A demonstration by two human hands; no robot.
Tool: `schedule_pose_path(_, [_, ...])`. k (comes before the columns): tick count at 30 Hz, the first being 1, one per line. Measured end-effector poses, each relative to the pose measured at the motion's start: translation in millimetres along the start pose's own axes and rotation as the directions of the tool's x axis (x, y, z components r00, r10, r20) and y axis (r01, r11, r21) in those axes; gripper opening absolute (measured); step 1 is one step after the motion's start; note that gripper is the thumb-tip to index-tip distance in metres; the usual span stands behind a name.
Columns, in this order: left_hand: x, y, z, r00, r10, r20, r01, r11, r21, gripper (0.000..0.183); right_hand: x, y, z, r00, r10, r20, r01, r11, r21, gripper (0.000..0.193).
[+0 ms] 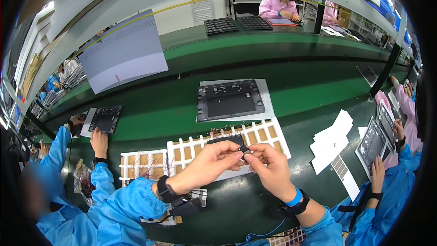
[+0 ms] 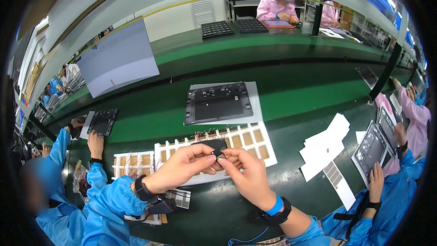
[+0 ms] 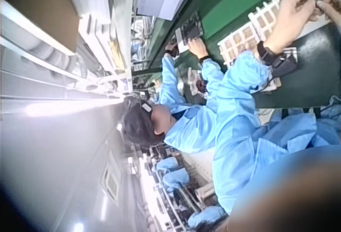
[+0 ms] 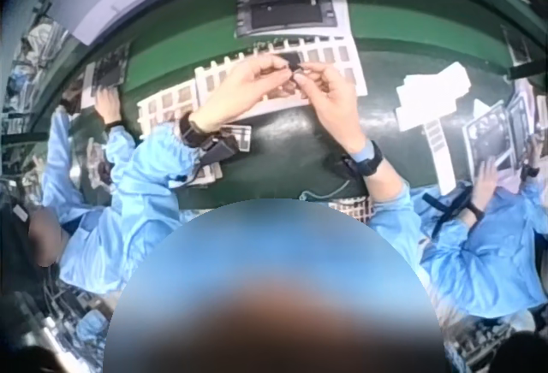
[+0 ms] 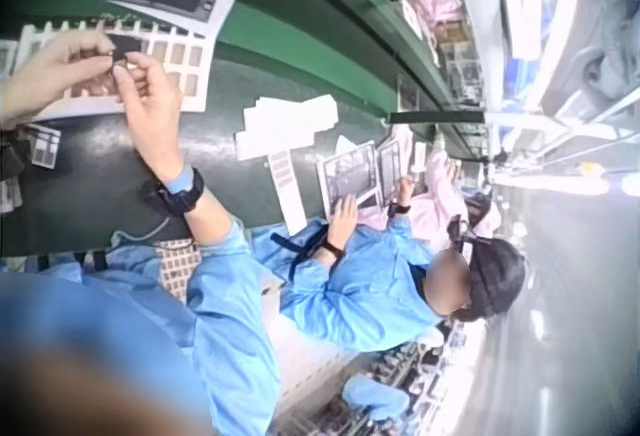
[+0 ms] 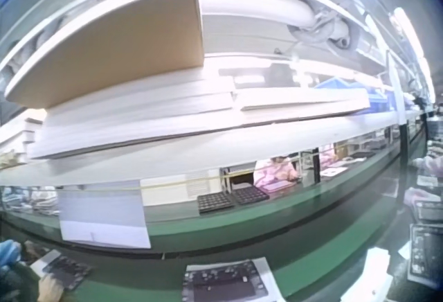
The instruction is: Assembling thermal pads and small components onto a tablet chassis on an assembly line.
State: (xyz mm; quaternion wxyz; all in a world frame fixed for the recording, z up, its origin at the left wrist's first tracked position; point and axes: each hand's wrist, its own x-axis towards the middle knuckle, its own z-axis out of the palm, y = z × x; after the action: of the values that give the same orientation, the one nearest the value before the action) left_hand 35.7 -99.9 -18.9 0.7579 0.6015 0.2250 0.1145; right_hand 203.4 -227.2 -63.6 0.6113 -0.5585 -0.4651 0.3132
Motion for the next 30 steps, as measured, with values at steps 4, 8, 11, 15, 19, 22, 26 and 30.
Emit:
schedule_pose_path(4, [30, -8, 4, 0.998, 0.041, -0.045, -0.045, 0.996, -0.081, 0.022, 5, 7, -9, 0.996, -0.087, -0.036, 0.082, 0.989, -0.127, 0.029])
schedule_pose_path(8, [77, 21, -13, 0.980, 0.087, -0.181, -0.088, 0.996, 0.003, 0.023, 10, 26, -34, 0.975, -0.215, -0.060, 0.190, 0.941, -0.279, 0.024])
schedule_pose_path(11, [141, 29, -42, 0.980, 0.020, -0.198, 0.007, 0.991, 0.137, 0.020, 13, 50, -64, 0.981, -0.156, -0.118, 0.113, 0.944, -0.310, 0.016])
schedule_pose_path(15, [208, 13, -62, 0.962, -0.083, -0.259, 0.164, 0.937, 0.308, 0.022, 13, 68, -78, 0.986, -0.040, -0.161, -0.006, 0.961, -0.276, 0.016])
schedule_pose_path(19, [248, -15, -68, 0.947, -0.126, -0.295, 0.272, 0.804, 0.528, 0.024, 14, 74, -81, 0.990, -0.071, -0.124, 0.032, 0.957, -0.290, 0.013])
schedule_pose_path(22, [261, -24, -67, 0.934, -0.119, -0.337, 0.315, 0.720, 0.619, 0.026, 15, 71, -83, 0.990, -0.103, -0.091, 0.064, 0.931, -0.361, 0.010])
schedule_pose_path(26, [271, -36, -75, 0.936, -0.016, -0.351, 0.286, 0.615, 0.735, 0.031, 18, 71, -84, 0.987, -0.143, -0.071, 0.105, 0.918, -0.383, 0.009])
schedule_pose_path(30, [275, -35, -75, 0.940, -0.061, -0.335, 0.303, 0.596, 0.743, 0.032, 19, 71, -87, 0.981, -0.183, -0.058, 0.142, 0.897, -0.419, 0.008])
